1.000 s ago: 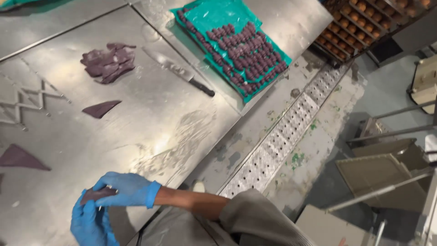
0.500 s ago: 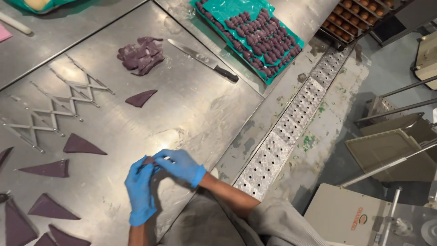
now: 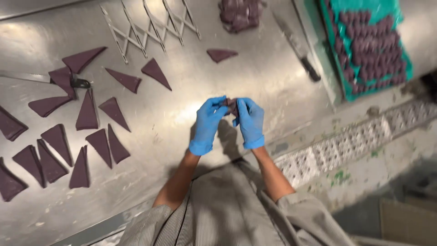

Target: Rolling triangular pieces of purple dough into small pastry shapes on a professional kitchen workbench.

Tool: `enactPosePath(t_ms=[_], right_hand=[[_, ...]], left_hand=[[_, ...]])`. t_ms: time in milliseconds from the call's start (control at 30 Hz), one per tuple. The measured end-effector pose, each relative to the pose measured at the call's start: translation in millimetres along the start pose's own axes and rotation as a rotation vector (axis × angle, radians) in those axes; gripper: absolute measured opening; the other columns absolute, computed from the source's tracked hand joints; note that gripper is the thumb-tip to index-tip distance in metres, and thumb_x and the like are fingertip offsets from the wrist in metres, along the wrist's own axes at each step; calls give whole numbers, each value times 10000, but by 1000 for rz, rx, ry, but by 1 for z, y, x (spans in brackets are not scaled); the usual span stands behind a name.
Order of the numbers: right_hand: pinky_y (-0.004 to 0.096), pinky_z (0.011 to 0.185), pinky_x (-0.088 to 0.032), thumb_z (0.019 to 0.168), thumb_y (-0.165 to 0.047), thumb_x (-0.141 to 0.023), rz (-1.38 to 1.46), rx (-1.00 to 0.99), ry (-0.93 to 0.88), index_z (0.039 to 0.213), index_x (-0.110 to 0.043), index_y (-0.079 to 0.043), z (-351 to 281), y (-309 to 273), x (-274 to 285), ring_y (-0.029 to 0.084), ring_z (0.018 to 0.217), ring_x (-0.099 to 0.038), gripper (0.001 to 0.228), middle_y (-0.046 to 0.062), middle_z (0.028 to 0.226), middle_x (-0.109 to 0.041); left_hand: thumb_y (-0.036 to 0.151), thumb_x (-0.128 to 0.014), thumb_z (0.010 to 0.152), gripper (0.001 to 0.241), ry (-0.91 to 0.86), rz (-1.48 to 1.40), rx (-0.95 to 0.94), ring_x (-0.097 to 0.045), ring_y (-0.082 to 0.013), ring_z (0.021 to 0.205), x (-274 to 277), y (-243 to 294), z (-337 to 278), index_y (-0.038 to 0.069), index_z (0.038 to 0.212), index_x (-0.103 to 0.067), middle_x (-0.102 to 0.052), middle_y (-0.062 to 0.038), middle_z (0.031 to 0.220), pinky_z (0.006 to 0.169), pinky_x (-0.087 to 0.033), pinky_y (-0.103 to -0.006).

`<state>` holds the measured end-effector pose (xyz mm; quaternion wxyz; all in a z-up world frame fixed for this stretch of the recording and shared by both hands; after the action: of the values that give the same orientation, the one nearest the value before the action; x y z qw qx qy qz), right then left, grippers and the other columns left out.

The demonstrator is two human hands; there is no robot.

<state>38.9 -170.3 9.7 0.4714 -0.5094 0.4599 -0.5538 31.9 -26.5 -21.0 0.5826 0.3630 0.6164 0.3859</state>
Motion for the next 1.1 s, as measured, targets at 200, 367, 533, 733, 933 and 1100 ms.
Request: enactPosePath(t_ms=[200,367,533,733,933,1100], right_hand=[[256,473,-521,1067,-218,-571,112,-193,-67,1092,-723,43,37,25,27,119,595,-664,303,77,822,-740],[248,639,-588,973,-153,-689,100,-76,-200,1238,-664,17,58,36,45,79,788,-692,315,55,988,-727],[275,478,-454,989,-143,-673,202,-348,26,1117,-723,50,75,84,59,131,559,-566,237,84,798,-673],[308,533,-530,958,-188,-658,439,-597,152,1057,-734,-23,108,145,89,123,590,-571,207,37,838,-690],[328,533,-518,965,-219,-686,418,-560,67,998,-718,-55,218,144,181,167,601,-595,170,61,811,-675],[382,519,-586,1021,-169,-728,285,-61,55,987,-649,-49,305,115,216,171,559,-583,147,29,814,-635]], left_hand=[[72,-660,969,321,112,-69,64,-673,-131,1002,-12,-41,17,-41,1269,-654,-694,-59,1109,875,-575,-275],[94,-626,1041,238,228,-104,75,-638,-145,990,-50,-35,25,-58,1221,-666,-681,-98,1081,881,-545,-296],[87,-520,1014,299,396,-275,105,-676,-201,1090,-48,-78,16,-29,1277,-603,-683,-121,1188,968,-565,-356],[119,-467,1036,344,406,-860,27,-616,-329,1253,-2,-164,16,-44,1332,-527,-624,-199,1332,1143,-465,-492],[136,-462,1022,378,599,-946,90,-554,-351,1321,37,-132,3,1,1372,-510,-579,-201,1410,1158,-438,-526],[132,-465,1055,429,687,-884,-47,-532,-343,1366,49,-92,-7,35,1473,-454,-530,-178,1469,1192,-439,-509]])
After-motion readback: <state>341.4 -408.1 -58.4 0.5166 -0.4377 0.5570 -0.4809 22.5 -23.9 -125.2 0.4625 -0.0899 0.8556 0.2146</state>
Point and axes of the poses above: each hand's wrist, its own z-axis towards the middle knuckle, its own x-axis out of the back of the hand, y = z × x, the point moved 1 cm from there along z, towards the middle knuckle
